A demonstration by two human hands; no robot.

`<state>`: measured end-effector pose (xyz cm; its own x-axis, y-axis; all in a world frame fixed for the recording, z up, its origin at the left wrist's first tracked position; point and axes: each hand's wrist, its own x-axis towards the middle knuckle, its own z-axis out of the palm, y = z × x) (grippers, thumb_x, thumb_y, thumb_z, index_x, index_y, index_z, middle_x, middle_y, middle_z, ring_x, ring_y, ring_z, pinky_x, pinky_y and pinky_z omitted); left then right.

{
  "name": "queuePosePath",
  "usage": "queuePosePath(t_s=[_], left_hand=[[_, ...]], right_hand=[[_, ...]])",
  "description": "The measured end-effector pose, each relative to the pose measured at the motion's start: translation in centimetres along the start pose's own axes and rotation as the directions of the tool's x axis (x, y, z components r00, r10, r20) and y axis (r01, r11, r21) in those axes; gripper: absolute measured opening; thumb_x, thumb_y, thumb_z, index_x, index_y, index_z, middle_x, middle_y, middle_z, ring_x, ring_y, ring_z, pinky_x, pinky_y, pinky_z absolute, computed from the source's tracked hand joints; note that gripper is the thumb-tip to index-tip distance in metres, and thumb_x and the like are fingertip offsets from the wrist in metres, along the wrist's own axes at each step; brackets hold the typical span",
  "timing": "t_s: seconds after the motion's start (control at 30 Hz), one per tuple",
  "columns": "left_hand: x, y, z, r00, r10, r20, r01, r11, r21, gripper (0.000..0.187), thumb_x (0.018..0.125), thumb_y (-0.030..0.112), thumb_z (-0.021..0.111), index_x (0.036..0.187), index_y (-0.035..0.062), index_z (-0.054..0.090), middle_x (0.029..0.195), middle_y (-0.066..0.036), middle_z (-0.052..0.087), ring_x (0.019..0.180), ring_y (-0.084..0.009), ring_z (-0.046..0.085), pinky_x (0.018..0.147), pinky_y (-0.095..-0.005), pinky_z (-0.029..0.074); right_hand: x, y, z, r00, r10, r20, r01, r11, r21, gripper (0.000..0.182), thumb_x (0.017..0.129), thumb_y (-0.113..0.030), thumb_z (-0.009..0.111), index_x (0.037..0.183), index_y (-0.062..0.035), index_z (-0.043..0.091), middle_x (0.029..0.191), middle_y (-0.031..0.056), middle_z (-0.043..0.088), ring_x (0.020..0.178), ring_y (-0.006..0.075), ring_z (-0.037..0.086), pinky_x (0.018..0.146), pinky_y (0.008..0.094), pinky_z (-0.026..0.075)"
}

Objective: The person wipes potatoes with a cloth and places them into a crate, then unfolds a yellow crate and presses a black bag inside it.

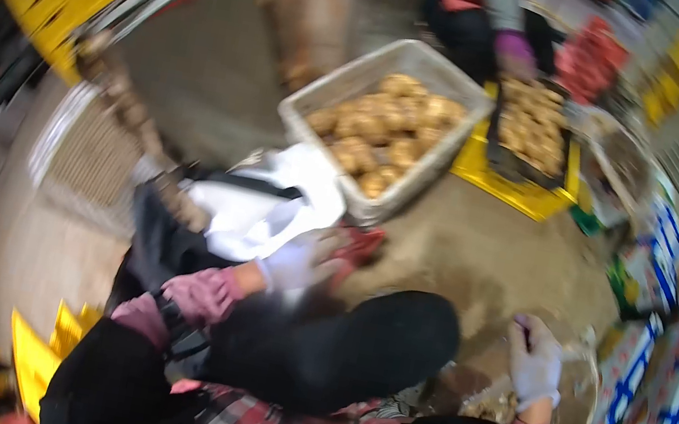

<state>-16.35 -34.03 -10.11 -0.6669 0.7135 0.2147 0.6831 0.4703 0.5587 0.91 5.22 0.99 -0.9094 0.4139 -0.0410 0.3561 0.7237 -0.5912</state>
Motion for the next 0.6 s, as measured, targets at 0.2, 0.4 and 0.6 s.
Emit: queuePosePath(t_s=[0.2, 0.4, 0.6], left_hand=[[-7.4, -0.4, -3.3, 0.962, -0.147, -0.232, 0.157, 0.987, 0.024, 0.045, 0.089, 0.017, 0.063, 0.131, 0.0021, 0.056, 0.132, -0.021, 0.054, 0.123, -0.0387, 0.051, 0.105, -0.0451, 0.041], [-16.7, -3.0, -7.6, 0.729, -0.386, -0.565, 0.507, 0.860, 0.067, 0.052, 0.085, 0.018, 0.066, 0.133, 0.0021, 0.053, 0.139, -0.022, 0.049, 0.129, -0.0397, 0.046, 0.110, -0.0461, 0.036], [-26.9, -7.9, -10.7, 0.179, -0.446, -0.877, 0.726, 0.662, -0.188, 0.059, 0.085, 0.023, 0.068, 0.136, -0.0008, 0.052, 0.144, -0.024, 0.047, 0.135, -0.0405, 0.042, 0.113, -0.0458, 0.033]], right_hand=[[2.3, 1.5, 1.5, 0.992, -0.015, 0.128, 0.029, 0.994, -0.108, 0.025, 0.093, -0.019, 0.063, 0.106, 0.0024, 0.068, 0.089, 0.0148, 0.071, 0.080, 0.0199, 0.065, 0.077, 0.0337, 0.051], [4.0, 3.8, 2.9, 0.979, -0.012, 0.203, 0.016, 1.000, -0.018, 0.028, 0.094, -0.021, 0.063, 0.105, 0.0049, 0.067, 0.087, 0.0122, 0.069, 0.082, 0.0180, 0.064, 0.076, 0.0335, 0.050], [6.7, 4.7, 3.4, 0.934, -0.003, 0.357, 0.013, 1.000, -0.025, 0.025, 0.097, -0.029, 0.062, 0.100, -0.0034, 0.064, 0.075, 0.0014, 0.057, 0.056, 0.0108, 0.052, 0.050, 0.0258, 0.043]])
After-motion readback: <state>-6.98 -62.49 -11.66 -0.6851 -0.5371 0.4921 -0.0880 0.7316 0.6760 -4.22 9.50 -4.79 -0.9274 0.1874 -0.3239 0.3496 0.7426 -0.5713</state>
